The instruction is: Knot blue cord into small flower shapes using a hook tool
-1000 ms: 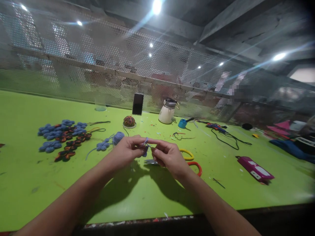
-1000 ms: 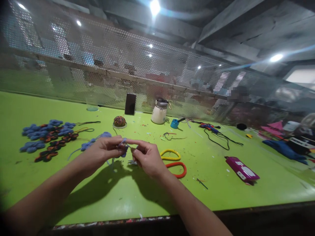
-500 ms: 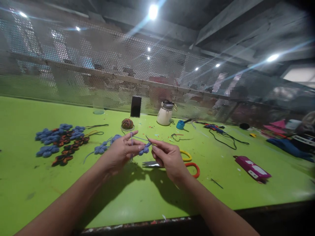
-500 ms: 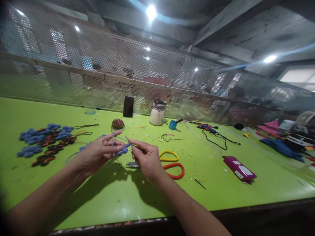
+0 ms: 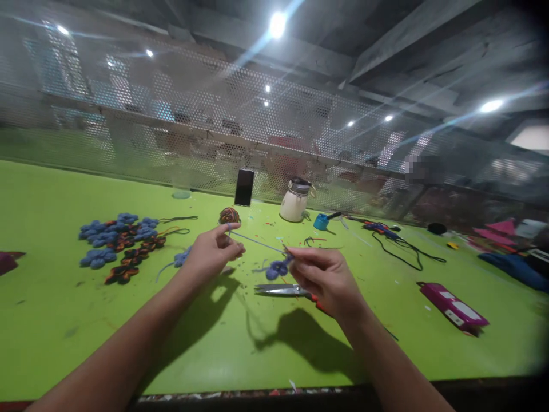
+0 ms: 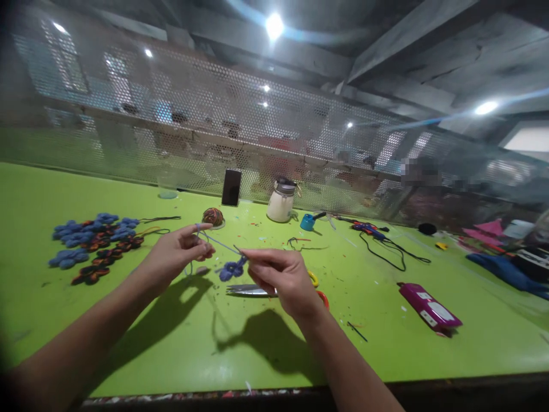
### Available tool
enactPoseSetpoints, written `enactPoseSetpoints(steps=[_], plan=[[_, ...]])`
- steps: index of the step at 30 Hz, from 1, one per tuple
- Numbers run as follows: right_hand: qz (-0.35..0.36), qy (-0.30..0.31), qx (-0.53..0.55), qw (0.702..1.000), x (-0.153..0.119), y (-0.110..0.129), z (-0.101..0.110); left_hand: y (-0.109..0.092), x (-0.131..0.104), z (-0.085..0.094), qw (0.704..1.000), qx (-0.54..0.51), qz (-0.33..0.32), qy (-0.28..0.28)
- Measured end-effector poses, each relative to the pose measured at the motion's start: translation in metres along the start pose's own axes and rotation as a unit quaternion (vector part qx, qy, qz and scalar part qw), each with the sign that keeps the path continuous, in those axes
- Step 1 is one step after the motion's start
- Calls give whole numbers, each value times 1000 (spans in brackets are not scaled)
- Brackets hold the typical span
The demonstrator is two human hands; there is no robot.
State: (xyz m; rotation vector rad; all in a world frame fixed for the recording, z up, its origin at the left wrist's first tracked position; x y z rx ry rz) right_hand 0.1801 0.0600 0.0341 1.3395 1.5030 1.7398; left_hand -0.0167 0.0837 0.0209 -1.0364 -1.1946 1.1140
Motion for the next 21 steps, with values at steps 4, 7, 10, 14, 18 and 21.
enactPoseSetpoints(steps=[4, 7, 10, 14, 18, 21], plan=[[79, -84, 22, 993, -13, 36, 20, 13, 13, 20, 998, -5, 3, -65], [169, -144, 34, 974, -22, 64, 41, 16, 16, 23, 997, -12, 3, -77], [186, -161, 53, 968, -20, 70, 56, 8, 10, 12, 999, -29, -10, -30], [76, -182, 57, 979, -2, 41, 67, -16, -8, -5, 991, -99, -48, 76], [-10, -127, 53, 990, 16, 9, 61, -45, -20, 4, 931, -323, -104, 134], [-22, -105, 59, 992, 22, -3, 56, -54, -22, 20, 903, -388, -133, 130]])
Point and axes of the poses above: each hand's wrist, its own x-axis towards the middle knuckle, its own z-axis out of the back of the hand, y = z × x, the point moved 6 cm from there along x, towards the middle knuckle, and after that the axes turned 4 degrees about y, right-handed, at the moved point
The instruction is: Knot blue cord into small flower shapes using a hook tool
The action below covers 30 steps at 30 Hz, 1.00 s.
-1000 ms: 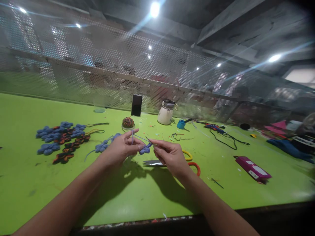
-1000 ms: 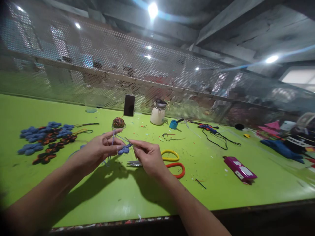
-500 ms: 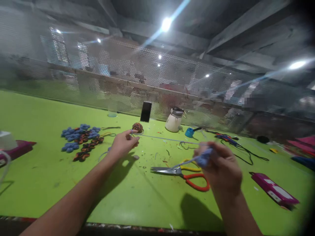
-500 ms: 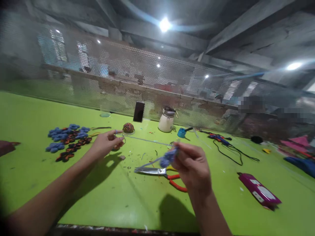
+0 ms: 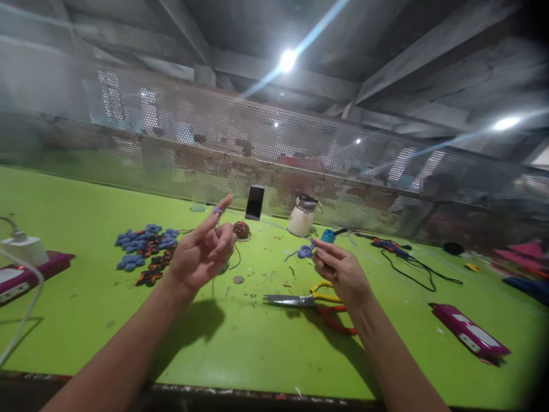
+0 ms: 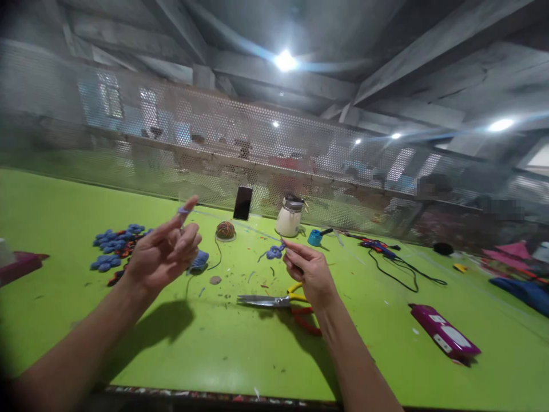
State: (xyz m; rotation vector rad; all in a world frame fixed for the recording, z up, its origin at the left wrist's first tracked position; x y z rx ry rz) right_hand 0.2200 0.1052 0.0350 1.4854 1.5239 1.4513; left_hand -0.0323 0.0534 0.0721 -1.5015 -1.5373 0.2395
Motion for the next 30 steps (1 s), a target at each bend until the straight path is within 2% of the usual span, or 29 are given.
enactPoseSetpoints(steps=[2, 4, 5, 7, 10, 13, 17, 20, 22, 24, 25, 27, 28, 30], plan=[[-5, 12, 3, 1000, 1, -4, -4, -5, 1, 9, 999, 43, -12, -10], [-8, 23, 9, 1000, 1, -6, -8, -1, 4, 25, 988, 147, 12, -49], [-6, 25, 12, 1000, 1, -7, -9, 3, 6, 36, 971, 219, 35, -83], [5, 21, 17, 1000, 0, -5, -10, 1, 9, 58, 914, 363, 35, -179], [22, 6, 14, 1000, 0, -2, -9, 3, 14, 72, 905, 375, 36, -198], [21, 8, -4, 1000, 0, -3, -8, 3, 15, 65, 926, 334, 51, -168], [12, 21, -31, 999, 0, -9, -12, -5, 10, 41, 962, 245, 38, -111], [1, 27, -45, 999, -2, -12, -16, -7, 9, 22, 988, 150, -1, -35], [-1, 29, -47, 998, -4, -11, -19, -1, 10, 17, 989, 150, 0, 6], [5, 32, -44, 998, -5, -10, -22, 10, 13, 24, 968, 251, 29, -10], [8, 34, -44, 998, -6, -9, -24, 16, 14, 32, 945, 320, 49, -36], [15, 38, -42, 998, -7, -9, -26, 22, 16, 50, 873, 466, 79, -124], [16, 38, -40, 998, -7, -10, -26, 25, 17, 54, 861, 482, 91, -135], [16, 35, -33, 999, -7, -10, -26, 28, 18, 54, 862, 480, 105, -122]])
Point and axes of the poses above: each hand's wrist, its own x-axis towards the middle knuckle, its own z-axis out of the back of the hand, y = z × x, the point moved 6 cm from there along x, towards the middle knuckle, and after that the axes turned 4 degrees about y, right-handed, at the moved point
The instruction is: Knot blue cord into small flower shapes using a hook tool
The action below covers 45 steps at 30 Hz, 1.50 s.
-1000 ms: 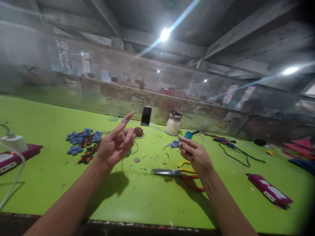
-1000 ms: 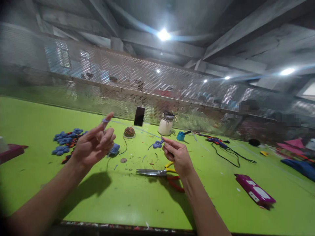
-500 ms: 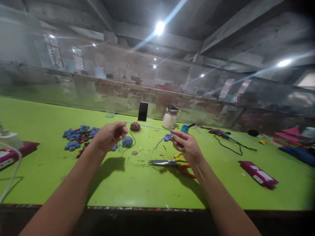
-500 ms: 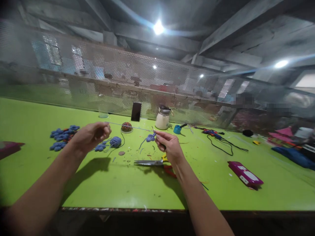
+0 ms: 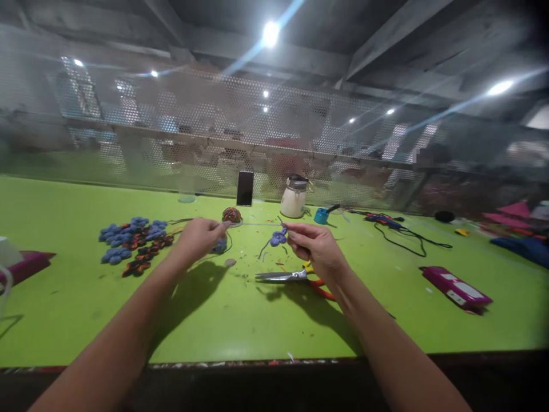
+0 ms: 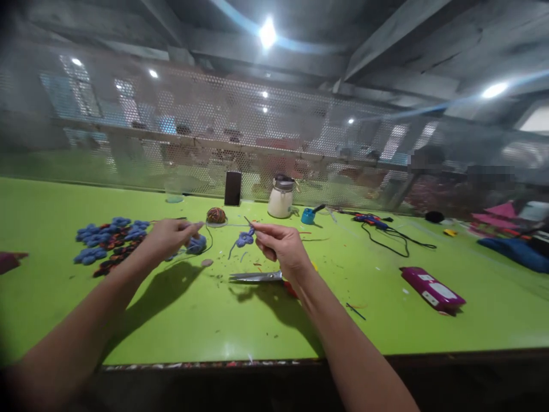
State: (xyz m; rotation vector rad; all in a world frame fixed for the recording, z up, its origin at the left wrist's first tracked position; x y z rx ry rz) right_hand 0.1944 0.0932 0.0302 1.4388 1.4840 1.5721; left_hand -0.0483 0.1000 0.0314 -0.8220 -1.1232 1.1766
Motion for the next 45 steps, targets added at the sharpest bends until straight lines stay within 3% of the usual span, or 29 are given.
enactPoseSetpoints(steps=[2, 3, 4, 6, 8, 11, 13, 15, 16, 17, 19, 22, 24, 26, 31, 35, 45], plan=[[-1, 1, 4, 1000, 0, -1, 0, -7, -5, -4, 998, -37, -7, 43], [-1, 3, 5, 1000, 0, -1, -1, -15, -10, -10, 983, -149, -20, 105], [-2, 6, 6, 1000, 0, -1, -2, -23, -15, -12, 972, -194, -38, 128], [-8, 12, 7, 1000, -1, -3, -6, -38, -24, -12, 937, -314, -72, 138], [-17, 19, 12, 1000, -2, -6, -11, -44, -29, -14, 920, -358, -80, 138], [-26, 28, 21, 999, -5, -9, -18, -35, -26, -24, 968, -212, -50, 127], [-25, 29, 20, 999, -6, -9, -19, -23, -21, -24, 996, -41, -32, 68], [-21, 22, 13, 999, -6, -8, -18, -13, -16, -21, 996, 89, -6, 21], [-21, 17, 12, 1000, -6, -8, -17, -10, -15, -22, 994, 102, 9, 29], [-21, 14, 11, 1000, -6, -8, -17, -7, -15, -24, 996, 74, 22, 54], [-24, 13, 14, 1000, -5, -10, -18, -10, -18, -32, 986, -104, 33, 124], [-28, 18, 16, 999, -6, -14, -23, -26, -25, -41, 900, -402, 28, 166], [-27, 24, 16, 999, -7, -16, -28, -33, -30, -46, 871, -465, 30, 157], [-22, 29, 19, 999, -9, -17, -32, -35, -33, -53, 862, -484, 39, 149], [-26, 28, 27, 999, -10, -20, -35, -24, -38, -67, 907, -374, 72, 179], [-45, 24, 24, 998, -10, -23, -36, -18, -37, -67, 932, -300, 59, 195], [-95, 79, 7, 992, -12, -29, -39, -13, -34, -63, 939, -293, 66, 168]])
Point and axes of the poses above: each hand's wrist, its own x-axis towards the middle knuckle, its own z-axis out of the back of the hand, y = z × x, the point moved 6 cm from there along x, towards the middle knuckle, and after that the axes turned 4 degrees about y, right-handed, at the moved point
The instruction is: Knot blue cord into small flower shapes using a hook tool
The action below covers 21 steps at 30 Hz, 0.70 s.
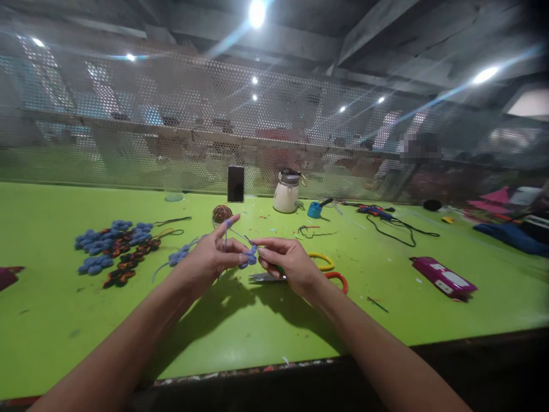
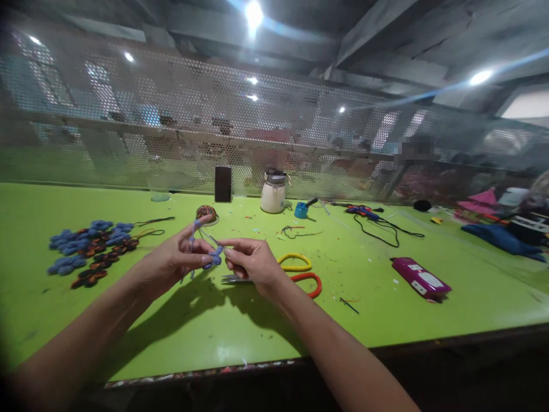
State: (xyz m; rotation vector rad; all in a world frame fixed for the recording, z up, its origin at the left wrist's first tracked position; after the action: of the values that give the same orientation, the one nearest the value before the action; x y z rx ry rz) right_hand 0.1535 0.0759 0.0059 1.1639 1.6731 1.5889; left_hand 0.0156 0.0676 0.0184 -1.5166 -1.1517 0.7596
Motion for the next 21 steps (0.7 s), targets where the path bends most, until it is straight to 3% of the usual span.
enactPoseSetpoints(steps=[7, 21], plan=[[-7, 8, 19, 1000, -2, 2, -2, 1, 1, 4, 999, 35, 8, -9], [-15, 0, 67, 998, -3, -3, -3, 10, 1, 11, 994, -82, 57, -47]])
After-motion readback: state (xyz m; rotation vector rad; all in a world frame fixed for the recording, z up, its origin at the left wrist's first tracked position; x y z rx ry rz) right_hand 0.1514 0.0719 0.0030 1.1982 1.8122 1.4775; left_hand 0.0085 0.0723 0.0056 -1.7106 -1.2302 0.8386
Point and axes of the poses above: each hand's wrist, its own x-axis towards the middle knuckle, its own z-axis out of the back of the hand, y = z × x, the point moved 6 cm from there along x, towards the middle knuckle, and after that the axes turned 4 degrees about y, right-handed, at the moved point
